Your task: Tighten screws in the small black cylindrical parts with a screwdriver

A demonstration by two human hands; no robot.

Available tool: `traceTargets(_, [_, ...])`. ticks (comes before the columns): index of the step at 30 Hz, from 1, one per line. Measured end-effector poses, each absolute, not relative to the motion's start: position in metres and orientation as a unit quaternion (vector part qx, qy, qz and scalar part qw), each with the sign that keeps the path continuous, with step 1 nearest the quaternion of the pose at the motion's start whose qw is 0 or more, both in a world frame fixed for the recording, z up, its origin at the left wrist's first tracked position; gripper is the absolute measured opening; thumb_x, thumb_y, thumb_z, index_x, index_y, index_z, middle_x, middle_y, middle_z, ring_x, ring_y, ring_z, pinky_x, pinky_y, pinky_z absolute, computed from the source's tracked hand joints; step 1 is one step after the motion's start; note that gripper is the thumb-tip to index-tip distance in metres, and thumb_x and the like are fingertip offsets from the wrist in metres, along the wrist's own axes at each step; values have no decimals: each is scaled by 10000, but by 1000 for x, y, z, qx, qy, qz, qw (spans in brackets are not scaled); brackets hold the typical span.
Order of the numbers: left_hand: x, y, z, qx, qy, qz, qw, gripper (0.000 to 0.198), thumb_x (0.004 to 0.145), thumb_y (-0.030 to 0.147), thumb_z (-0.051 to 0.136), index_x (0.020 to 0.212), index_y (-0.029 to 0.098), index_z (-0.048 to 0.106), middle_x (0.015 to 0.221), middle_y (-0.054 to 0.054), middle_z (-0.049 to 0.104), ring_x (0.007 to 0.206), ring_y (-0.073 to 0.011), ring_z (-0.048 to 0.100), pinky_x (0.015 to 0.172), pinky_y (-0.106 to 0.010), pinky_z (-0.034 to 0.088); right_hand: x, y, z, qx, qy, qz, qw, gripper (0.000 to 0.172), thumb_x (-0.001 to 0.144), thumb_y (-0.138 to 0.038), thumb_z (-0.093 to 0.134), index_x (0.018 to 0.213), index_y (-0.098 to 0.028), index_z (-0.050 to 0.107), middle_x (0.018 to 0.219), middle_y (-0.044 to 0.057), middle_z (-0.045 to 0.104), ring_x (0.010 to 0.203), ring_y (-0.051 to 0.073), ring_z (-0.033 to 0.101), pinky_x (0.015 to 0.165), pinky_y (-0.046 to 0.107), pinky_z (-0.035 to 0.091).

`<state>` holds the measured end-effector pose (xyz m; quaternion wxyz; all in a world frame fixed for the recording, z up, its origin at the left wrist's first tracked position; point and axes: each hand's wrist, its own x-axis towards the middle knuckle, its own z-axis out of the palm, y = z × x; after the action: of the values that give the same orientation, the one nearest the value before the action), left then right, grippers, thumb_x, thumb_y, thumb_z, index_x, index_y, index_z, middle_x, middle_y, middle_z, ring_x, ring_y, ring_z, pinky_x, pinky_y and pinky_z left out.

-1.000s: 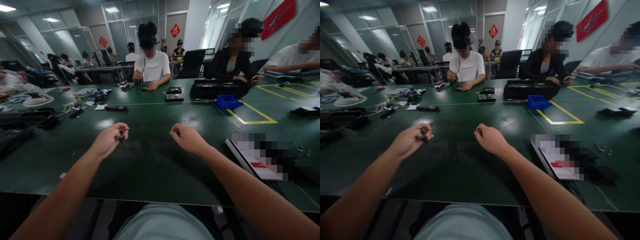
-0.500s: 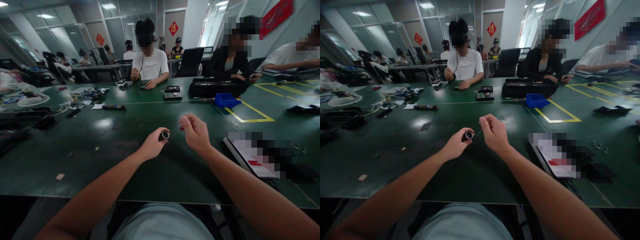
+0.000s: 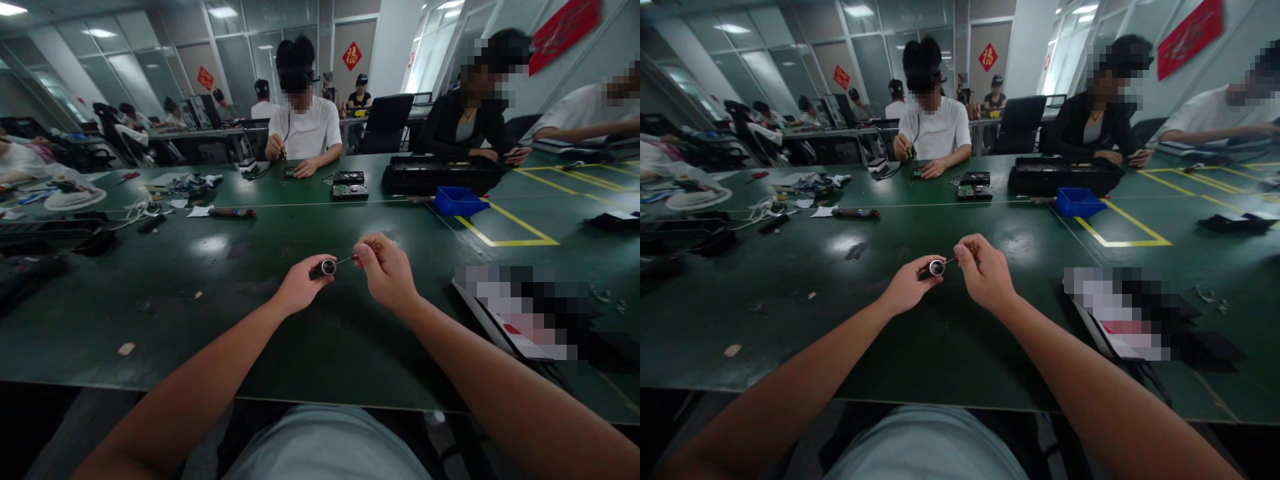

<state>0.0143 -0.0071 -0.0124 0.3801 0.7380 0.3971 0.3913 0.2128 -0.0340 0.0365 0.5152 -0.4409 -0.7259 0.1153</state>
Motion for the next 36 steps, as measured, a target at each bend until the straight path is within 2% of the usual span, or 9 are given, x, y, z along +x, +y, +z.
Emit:
traceTargets(5, [12, -8, -12, 751, 398, 389, 355, 429, 846, 218, 713, 1266, 267, 646, 1273, -43, 670, 1189, -231, 608, 1090, -426, 416, 213, -34, 36, -428, -735, 94, 517, 104, 976, -300, 497, 1006, -221, 559, 735, 1, 652, 653, 159, 650, 618, 293, 466])
traceTargets(8, [13, -8, -11, 751, 400, 394, 348, 431, 843, 228, 720, 1266, 262, 647, 1272, -44, 672, 1202, -233, 601, 1096, -426, 407, 212, -36, 35, -402, -750, 59, 522, 228, 950, -246, 513, 1175, -215, 505, 826, 25, 664, 720, 180, 671, 667, 318, 501])
traceTargets(11, [13, -9, -10, 746, 404, 399, 347, 422, 836, 220, 726, 1251, 247, 653, 1260, -46, 679, 1198, -233, 604, 1098, -420, 404, 212, -37, 35, -381, -765, 45, 518, 301, 922, -194, 507, 1220, -220, 480, 847, 27, 658, 739, 187, 668, 706, 339, 516])
traceTargets(15, [13, -10, -9, 755, 403, 393, 337, 419, 831, 205, 728, 1241, 252, 656, 1253, -41, 678, 1192, -231, 604, 1085, -413, 414, 214, -37, 38, -383, -775, 56, 499, 296, 882, -159, 503, 1172, -211, 518, 831, 24, 647, 729, 186, 665, 695, 333, 508])
traceTargets(19, [11, -11, -9, 769, 400, 379, 323, 404, 842, 210, 715, 1238, 265, 657, 1221, -36, 682, 1159, -223, 612, 1059, -406, 432, 216, -38, 42, -403, -785, 55, 467, 131, 923, -214, 488, 1012, -205, 584, 772, 22, 654, 678, 173, 646, 636, 300, 466])
traceTargets(22, [10, -11, -10, 770, 401, 383, 314, 404, 854, 224, 706, 1251, 272, 649, 1228, -33, 677, 1160, -217, 609, 1065, -406, 426, 215, -39, 44, -430, -777, 47, 458, 189, 987, -283, 445, 891, -212, 592, 673, -2, 636, 563, 141, 593, 554, 273, 403])
traceTargets(28, [8, -8, -10, 760, 419, 393, 303, 414, 852, 241, 713, 1259, 268, 643, 1281, -41, 657, 1212, -230, 584, 1104, -430, 394, 214, -38, 44, -432, -767, 45, 473, 199, 980, -242, 408, 1111, -201, 552, 768, 28, 665, 645, 171, 616, 593, 291, 421])
traceTargets(33, [6, -9, -7, 770, 419, 379, 296, 407, 864, 256, 701, 1265, 278, 640, 1241, -42, 668, 1180, -227, 596, 1087, -438, 405, 213, -38, 45, -460, -768, 67, 441, 181, 986, -301, 427, 956, -226, 589, 714, 16, 652, 601, 169, 589, 589, 305, 411])
traceTargets(36, [7, -9, -5, 775, 413, 376, 295, 403, 860, 255, 704, 1258, 273, 645, 1218, -49, 674, 1163, -229, 603, 1070, -436, 419, 211, -38, 43, -452, -755, 83, 468, 173, 981, -287, 436, 1052, -225, 581, 769, 27, 682, 664, 182, 636, 628, 317, 449])
